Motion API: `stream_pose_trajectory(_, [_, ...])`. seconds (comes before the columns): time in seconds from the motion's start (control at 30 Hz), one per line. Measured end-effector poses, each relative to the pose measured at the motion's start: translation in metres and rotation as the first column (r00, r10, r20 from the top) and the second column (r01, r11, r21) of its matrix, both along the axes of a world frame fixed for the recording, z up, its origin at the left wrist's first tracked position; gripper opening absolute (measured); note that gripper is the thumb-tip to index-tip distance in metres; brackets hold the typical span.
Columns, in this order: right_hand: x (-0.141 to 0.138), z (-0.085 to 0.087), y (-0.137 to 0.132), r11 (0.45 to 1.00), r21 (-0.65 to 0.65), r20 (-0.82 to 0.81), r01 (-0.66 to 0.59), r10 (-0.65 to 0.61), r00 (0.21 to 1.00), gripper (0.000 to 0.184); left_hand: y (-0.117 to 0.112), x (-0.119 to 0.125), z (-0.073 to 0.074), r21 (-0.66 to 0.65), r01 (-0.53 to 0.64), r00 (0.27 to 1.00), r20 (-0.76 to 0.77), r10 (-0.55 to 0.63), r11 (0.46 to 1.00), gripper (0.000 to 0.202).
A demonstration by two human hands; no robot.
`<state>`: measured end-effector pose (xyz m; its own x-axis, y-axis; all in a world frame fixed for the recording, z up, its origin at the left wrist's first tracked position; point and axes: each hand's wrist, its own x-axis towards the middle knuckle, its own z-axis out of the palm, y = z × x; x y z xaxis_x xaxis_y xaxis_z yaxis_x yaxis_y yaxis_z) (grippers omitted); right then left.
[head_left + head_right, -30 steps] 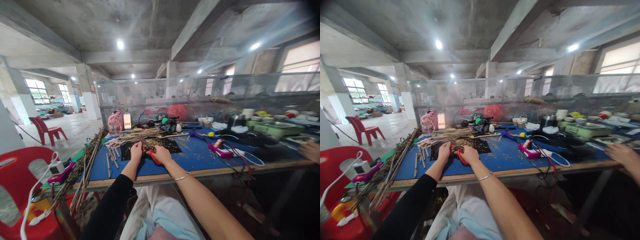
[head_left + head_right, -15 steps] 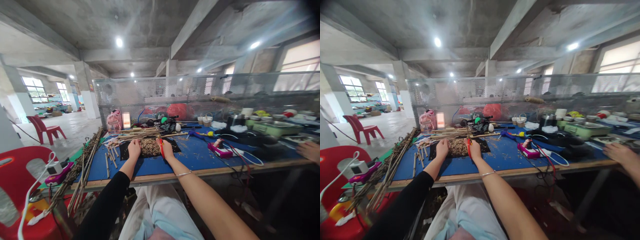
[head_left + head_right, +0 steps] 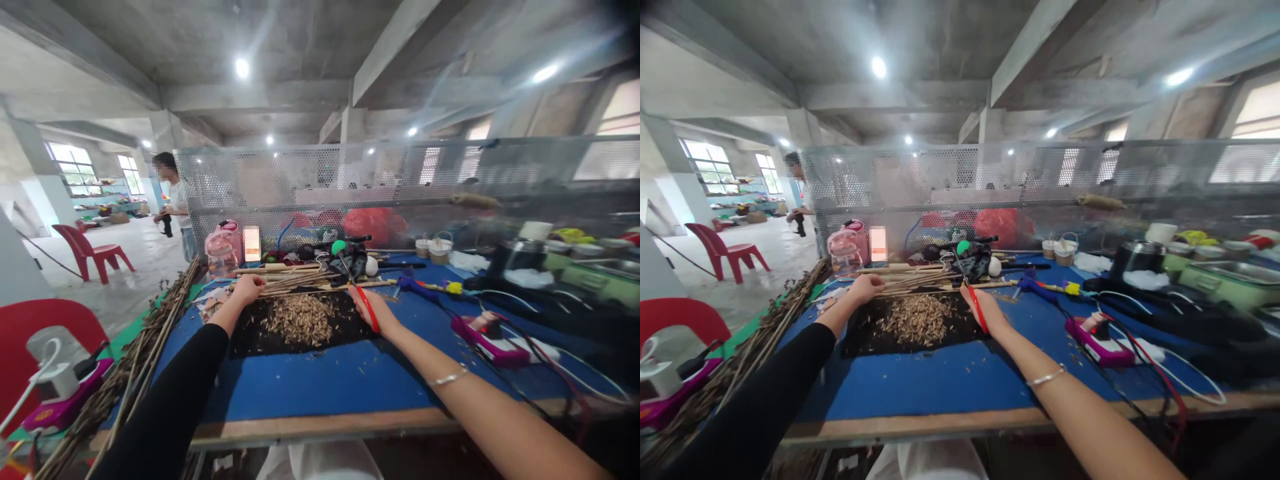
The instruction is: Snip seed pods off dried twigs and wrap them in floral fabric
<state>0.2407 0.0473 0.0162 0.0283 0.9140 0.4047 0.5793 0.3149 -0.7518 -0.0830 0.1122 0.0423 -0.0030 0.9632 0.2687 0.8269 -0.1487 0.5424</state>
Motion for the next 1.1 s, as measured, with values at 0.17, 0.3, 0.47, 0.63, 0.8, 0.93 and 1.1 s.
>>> stream_pose_trajectory(0.17, [0.014,-0.005,0.003,0.999,0.021,0.142,-0.044,0.041,0.989,0.047,0.036,0.002,-0.004,0.015,0.143,0.982,-0.129,-0.14,0.99,0.015])
stream_pose_trajectory(0.3, [0.023,-0.017,-0.004,0.998,-0.04,0.16,-0.058,0.064,0.985,0.037,0.052,0.017,-0.011,0.014,0.254,0.95,-0.188,-0.247,0.967,0.019])
stream_pose_trajectory(0.47, [0.026,-0.018,-0.015,0.994,-0.003,0.15,-0.106,0.105,0.983,0.034,0.06,0.028,-0.017,-0.024,0.316,0.919,-0.242,-0.312,0.948,0.019])
stream_pose_trajectory(0.63, [0.023,-0.011,-0.019,0.995,-0.033,0.15,-0.094,0.097,0.984,0.036,0.065,0.031,-0.018,-0.08,0.384,0.886,-0.246,-0.392,0.92,0.02])
stream_pose_trajectory(0.8, [0.023,-0.012,-0.019,0.995,-0.046,0.147,-0.091,0.097,0.984,0.038,0.061,0.034,-0.02,-0.118,0.372,0.875,-0.287,-0.39,0.921,0.016])
stream_pose_trajectory(0.93, [0.024,-0.016,-0.019,0.994,-0.058,0.16,-0.095,0.103,0.982,0.037,0.052,0.035,-0.02,-0.132,0.37,0.857,-0.334,-0.392,0.92,0.012])
stream_pose_trajectory(1.1, [0.024,-0.018,-0.018,0.993,-0.079,0.183,-0.082,0.096,0.978,0.037,0.044,0.033,-0.02,-0.126,0.369,0.845,-0.369,-0.388,0.921,0.012])
